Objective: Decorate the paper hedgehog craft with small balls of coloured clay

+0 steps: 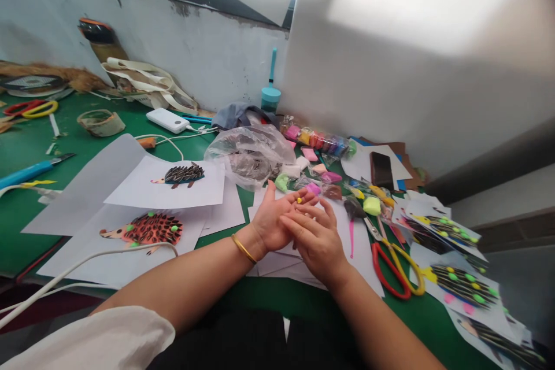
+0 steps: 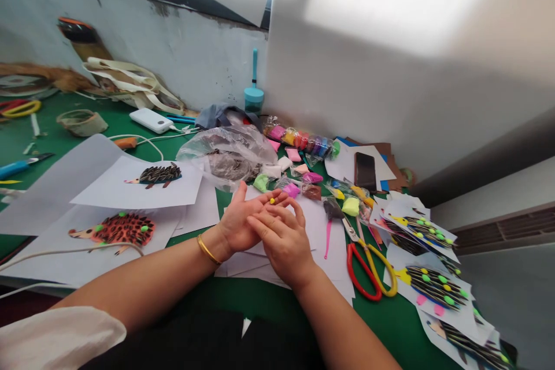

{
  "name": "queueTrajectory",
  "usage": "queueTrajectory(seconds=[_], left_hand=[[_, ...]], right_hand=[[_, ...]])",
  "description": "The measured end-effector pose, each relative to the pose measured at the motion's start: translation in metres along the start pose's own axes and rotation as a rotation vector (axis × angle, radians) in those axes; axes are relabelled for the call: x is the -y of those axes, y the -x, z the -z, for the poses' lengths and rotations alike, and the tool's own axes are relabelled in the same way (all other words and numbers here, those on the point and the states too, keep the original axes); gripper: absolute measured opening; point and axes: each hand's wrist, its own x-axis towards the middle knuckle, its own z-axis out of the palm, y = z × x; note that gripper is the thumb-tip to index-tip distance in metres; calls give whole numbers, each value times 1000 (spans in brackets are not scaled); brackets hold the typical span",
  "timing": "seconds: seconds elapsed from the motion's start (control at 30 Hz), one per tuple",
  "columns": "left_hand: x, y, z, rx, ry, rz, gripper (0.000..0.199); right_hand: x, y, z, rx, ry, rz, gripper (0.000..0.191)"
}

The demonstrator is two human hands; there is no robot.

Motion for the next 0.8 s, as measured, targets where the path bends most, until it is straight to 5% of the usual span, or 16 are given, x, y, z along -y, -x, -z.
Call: queueTrajectory(seconds=[0.2,0.4,0.8], left_hand=[[2,0,2,39,16,17,70],[-10,-3,2,-38,9,-147,64],[-14,-8,7,-99,-9,-202,60]], right_hand=[[-12,2,8,-50,-141,-161,18],[-39,23,21,-186,-186,-453,9],[-29,58,20,116,-74,-363,16]])
